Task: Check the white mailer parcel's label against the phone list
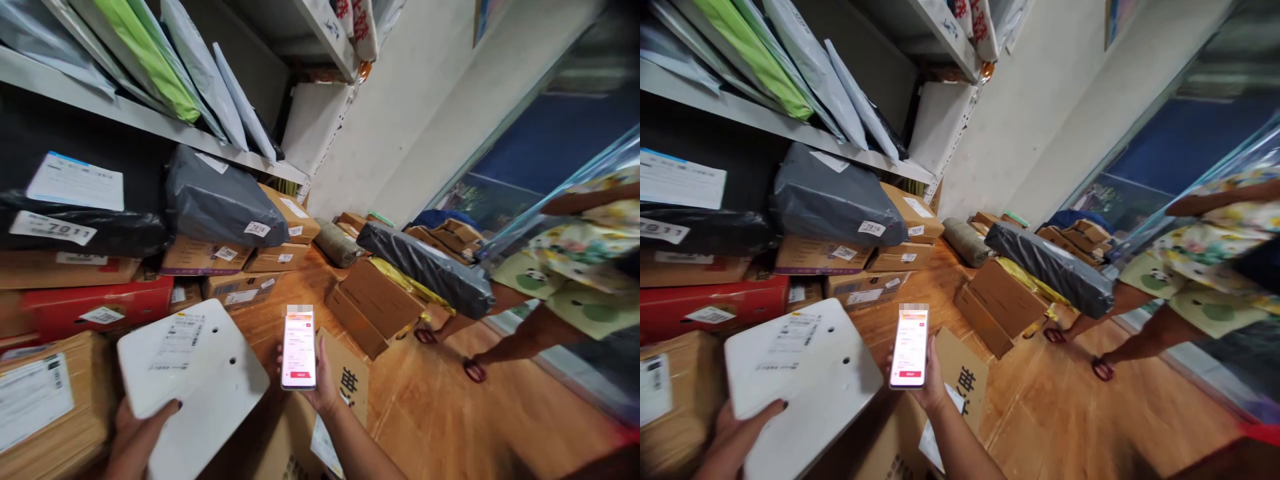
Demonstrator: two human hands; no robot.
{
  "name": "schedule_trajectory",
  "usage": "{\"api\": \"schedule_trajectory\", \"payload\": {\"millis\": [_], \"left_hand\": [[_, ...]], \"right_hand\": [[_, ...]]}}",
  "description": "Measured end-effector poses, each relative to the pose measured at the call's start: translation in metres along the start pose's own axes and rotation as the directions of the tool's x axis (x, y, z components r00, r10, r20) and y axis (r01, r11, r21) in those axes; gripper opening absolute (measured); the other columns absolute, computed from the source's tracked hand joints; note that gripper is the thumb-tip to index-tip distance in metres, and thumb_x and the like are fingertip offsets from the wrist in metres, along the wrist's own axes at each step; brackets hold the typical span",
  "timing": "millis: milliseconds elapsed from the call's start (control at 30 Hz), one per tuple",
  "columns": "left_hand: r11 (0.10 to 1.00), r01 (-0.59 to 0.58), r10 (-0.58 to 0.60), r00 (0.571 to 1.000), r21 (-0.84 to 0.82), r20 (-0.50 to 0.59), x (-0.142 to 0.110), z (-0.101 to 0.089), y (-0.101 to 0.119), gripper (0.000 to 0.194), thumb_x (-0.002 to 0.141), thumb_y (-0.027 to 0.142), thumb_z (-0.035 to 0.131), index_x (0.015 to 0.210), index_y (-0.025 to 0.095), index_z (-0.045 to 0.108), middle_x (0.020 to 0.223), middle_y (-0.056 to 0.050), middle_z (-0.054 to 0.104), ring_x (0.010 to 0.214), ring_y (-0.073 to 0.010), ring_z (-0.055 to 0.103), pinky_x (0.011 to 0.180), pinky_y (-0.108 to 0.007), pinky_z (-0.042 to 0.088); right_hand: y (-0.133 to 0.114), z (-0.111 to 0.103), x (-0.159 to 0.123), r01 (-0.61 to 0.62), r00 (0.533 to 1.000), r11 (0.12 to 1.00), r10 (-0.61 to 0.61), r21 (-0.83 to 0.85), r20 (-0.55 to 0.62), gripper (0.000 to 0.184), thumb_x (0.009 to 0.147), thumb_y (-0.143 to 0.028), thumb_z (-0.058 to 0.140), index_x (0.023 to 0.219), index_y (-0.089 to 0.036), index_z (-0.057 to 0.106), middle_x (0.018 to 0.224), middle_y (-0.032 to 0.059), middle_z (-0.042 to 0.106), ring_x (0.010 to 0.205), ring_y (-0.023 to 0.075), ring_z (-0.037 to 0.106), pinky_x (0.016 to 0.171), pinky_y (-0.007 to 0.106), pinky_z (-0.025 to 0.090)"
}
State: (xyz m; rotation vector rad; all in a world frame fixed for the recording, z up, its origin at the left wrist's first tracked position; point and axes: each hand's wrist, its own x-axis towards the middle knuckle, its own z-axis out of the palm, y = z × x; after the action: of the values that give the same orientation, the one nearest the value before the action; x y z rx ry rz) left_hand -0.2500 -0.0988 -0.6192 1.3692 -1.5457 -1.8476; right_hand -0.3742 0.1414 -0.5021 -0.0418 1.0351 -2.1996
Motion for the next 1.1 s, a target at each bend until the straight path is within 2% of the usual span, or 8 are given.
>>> {"api": "schedule_trajectory", "payload": {"millis": [67, 133, 300, 567, 700, 933, 1100], "left_hand": [[0.995, 0.082, -0.082, 0.997, -0.062, 0.005, -0.008, 0.000, 0.006, 0.064, 0.040, 0.033, 0.069, 0.099, 0.021, 0.046, 0.081, -0.003, 0.060, 0.070, -0.0224, 0.060, 0.064, -0.036, 0.051], [0.990, 0.085, -0.084, 0.996, -0.114, 0.013, -0.013, 0.002, 0.010, 0.067, 0.044, 0.030, 0.069, 0.106, 0.021, 0.044, 0.085, -0.003, 0.061, 0.073, -0.0215, 0.060, 0.069, -0.036, 0.051], [0.991, 0.037, -0.039, 0.999, -0.125, -0.007, -0.012, 0.003, 0.005, 0.064, 0.052, 0.026, 0.066, 0.111, 0.020, 0.043, 0.093, -0.006, 0.062, 0.080, -0.0217, 0.062, 0.075, -0.036, 0.051], [0.992, -0.019, 0.019, 1.000, -0.122, 0.003, -0.010, 0.004, 0.002, 0.067, 0.046, 0.033, 0.065, 0.108, 0.021, 0.041, 0.098, -0.008, 0.062, 0.088, -0.0251, 0.061, 0.082, -0.040, 0.049], [0.992, -0.032, 0.032, 0.999, -0.122, 0.001, -0.011, 0.004, 0.001, 0.069, 0.046, 0.033, 0.064, 0.110, 0.021, 0.041, 0.100, -0.008, 0.061, 0.091, -0.0258, 0.060, 0.085, -0.041, 0.048], [0.989, -0.068, 0.069, 0.998, -0.128, 0.000, -0.009, 0.005, -0.004, 0.068, 0.048, 0.030, 0.066, 0.111, 0.022, 0.042, 0.101, -0.007, 0.063, 0.089, -0.0256, 0.062, 0.083, -0.040, 0.050], [0.987, -0.098, 0.100, 0.995, -0.128, 0.006, -0.007, 0.005, -0.008, 0.069, 0.050, 0.031, 0.066, 0.113, 0.020, 0.041, 0.103, -0.009, 0.063, 0.090, -0.0263, 0.063, 0.083, -0.041, 0.051]], "right_hand": [[0.002, -0.003, 0.001, -0.027, 1.000, 0.999, 0.027, 0.021, -0.006, 0.071, 0.070, -0.071, 0.056, 0.104, -0.009, 0.065, 0.093, 0.0126, 0.073, 0.078, 0.0224, 0.068, 0.077, 0.036, 0.052], [0.006, -0.007, 0.002, -0.056, 0.998, 0.998, 0.056, 0.042, -0.017, 0.070, 0.071, -0.069, 0.057, 0.107, -0.009, 0.064, 0.098, 0.0142, 0.073, 0.081, 0.0234, 0.069, 0.078, 0.036, 0.052], [0.024, -0.015, 0.008, -0.102, 0.992, 0.993, 0.107, 0.067, -0.072, 0.061, 0.076, -0.063, 0.056, 0.109, -0.012, 0.063, 0.099, 0.0147, 0.073, 0.081, 0.0240, 0.070, 0.073, 0.035, 0.053], [0.057, -0.012, 0.021, -0.197, 0.966, 0.976, 0.209, 0.090, -0.154, 0.062, 0.074, -0.062, 0.060, 0.100, -0.006, 0.068, 0.089, 0.0147, 0.074, 0.073, 0.0227, 0.069, 0.071, 0.034, 0.053], [0.060, -0.012, 0.023, -0.185, 0.960, 0.977, 0.202, 0.103, -0.194, 0.057, 0.076, -0.059, 0.060, 0.102, -0.008, 0.067, 0.092, 0.0147, 0.074, 0.076, 0.0236, 0.069, 0.074, 0.036, 0.053], [0.062, -0.018, 0.024, -0.216, 0.955, 0.969, 0.235, 0.122, -0.181, 0.058, 0.072, -0.058, 0.065, 0.102, -0.008, 0.067, 0.093, 0.0141, 0.074, 0.077, 0.0231, 0.069, 0.076, 0.036, 0.052], [0.064, -0.020, 0.024, -0.221, 0.954, 0.975, 0.223, 0.035, -0.202, 0.059, 0.074, -0.059, 0.063, 0.104, -0.008, 0.065, 0.095, 0.0143, 0.074, 0.078, 0.0224, 0.070, 0.073, 0.033, 0.053]]}}
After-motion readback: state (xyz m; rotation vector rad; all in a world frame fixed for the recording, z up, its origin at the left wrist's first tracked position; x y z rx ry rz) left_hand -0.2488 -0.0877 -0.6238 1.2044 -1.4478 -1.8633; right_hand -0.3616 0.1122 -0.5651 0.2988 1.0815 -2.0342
